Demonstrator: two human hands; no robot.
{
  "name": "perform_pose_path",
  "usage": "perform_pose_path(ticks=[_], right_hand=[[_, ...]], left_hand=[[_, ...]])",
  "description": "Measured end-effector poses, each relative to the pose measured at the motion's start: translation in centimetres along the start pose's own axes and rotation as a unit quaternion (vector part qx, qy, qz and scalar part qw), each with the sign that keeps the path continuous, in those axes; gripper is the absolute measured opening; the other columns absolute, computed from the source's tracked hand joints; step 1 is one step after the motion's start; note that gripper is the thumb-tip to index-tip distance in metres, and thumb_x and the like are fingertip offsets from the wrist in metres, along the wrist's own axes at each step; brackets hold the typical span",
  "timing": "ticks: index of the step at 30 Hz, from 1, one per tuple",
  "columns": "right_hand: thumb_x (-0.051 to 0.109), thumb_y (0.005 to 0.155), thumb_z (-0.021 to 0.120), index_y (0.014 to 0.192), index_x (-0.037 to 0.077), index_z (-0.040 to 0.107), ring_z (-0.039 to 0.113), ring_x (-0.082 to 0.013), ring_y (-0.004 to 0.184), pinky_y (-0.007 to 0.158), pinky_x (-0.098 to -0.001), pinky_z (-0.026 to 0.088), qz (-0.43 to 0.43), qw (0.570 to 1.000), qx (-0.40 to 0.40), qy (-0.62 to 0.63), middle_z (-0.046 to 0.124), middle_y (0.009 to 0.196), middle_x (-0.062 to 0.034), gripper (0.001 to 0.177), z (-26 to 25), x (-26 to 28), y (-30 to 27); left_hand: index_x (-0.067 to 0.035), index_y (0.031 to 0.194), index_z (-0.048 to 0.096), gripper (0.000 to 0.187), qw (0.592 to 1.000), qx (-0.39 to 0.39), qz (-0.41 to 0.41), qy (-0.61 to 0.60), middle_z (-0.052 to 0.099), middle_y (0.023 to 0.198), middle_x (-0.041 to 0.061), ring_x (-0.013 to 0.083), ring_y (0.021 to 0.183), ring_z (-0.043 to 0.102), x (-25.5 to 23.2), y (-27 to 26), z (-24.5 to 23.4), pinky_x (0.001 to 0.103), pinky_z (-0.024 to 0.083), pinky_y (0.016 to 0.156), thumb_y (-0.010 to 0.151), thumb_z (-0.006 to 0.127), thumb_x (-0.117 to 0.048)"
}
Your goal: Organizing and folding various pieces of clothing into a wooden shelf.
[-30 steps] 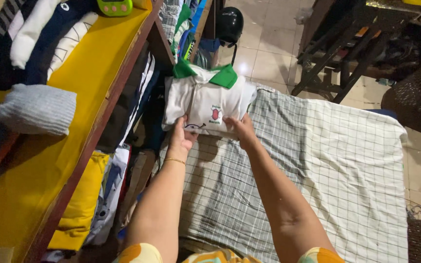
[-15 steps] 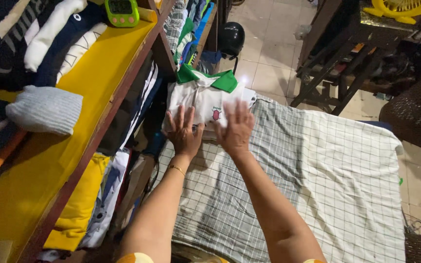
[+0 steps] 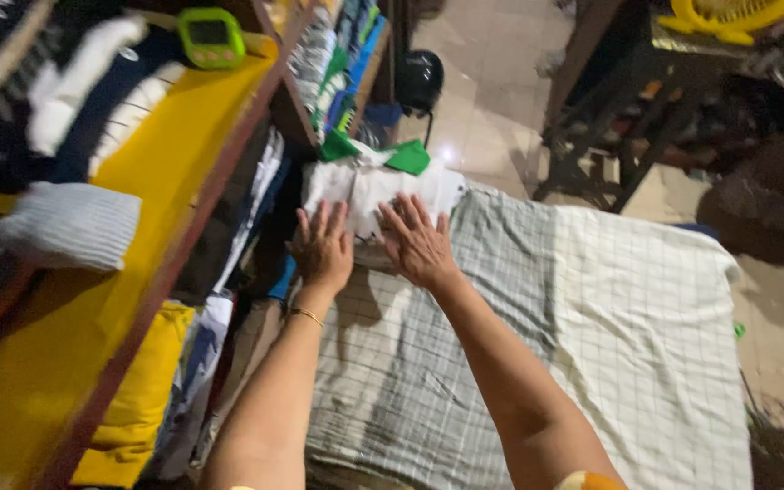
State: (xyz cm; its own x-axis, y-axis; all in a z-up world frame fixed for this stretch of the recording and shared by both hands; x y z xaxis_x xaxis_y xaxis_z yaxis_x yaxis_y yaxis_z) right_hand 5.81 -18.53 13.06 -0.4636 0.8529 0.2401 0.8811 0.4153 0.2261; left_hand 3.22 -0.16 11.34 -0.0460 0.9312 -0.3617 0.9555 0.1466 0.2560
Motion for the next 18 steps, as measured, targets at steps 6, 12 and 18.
perform_pose_path(ticks=[6, 12, 18], right_hand=[[0.053, 0.102, 0.055, 0.159, 0.026, 0.035, 0.023, -0.0391, 0.153, 0.111, -0.0734, 0.025, 0.026, 0.996, -0.052, 0.061, 0.025, 0.166, -0.0127, 0.066, -0.8, -3.4, -4.1], [0.052, 0.101, 0.054, 0.157, 0.027, 0.037, 0.031, -0.0378, 0.152, 0.103, -0.0629, 0.036, 0.048, 0.993, -0.059, 0.090, 0.029, 0.165, -0.0165, 0.064, 0.4, -6.9, -9.0], [0.043, 0.107, 0.055, 0.160, 0.017, 0.034, 0.035, -0.0378, 0.150, 0.111, -0.0547, 0.035, 0.017, 0.981, -0.142, 0.133, 0.030, 0.165, -0.0187, 0.063, 3.6, -9.2, -17.4]], left_hand=[[-0.029, 0.161, 0.035, 0.067, 0.999, -0.030, 0.039, -0.021, 0.024, 0.170, 0.007, 0.0485, 0.155, 0.013, -1.6, -2.1, 1.3, 0.086, 0.019, 0.105, 0.100, 0.061, -0.037], [-0.032, 0.165, 0.027, 0.077, 0.997, -0.055, 0.036, -0.031, 0.016, 0.173, 0.013, 0.0503, 0.157, 0.006, -5.1, -4.8, 1.8, 0.087, 0.013, 0.106, 0.098, 0.064, -0.038], [-0.036, 0.167, 0.022, 0.076, 0.983, -0.082, 0.161, 0.034, 0.012, 0.176, 0.010, 0.0429, 0.163, 0.007, -9.6, -11.2, 7.3, 0.079, 0.002, 0.120, 0.102, 0.062, -0.036]])
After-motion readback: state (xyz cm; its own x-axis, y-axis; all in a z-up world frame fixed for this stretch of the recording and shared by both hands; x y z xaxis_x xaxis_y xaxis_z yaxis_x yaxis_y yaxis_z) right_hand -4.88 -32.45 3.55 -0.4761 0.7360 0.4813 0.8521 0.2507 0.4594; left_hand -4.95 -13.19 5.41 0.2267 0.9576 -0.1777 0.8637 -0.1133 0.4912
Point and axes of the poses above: each hand's wrist, its own y-axis towards the middle knuckle, its own z-axis out of the palm, x = y × z, the point moved 7 cm from there along y, towards the middle knuckle
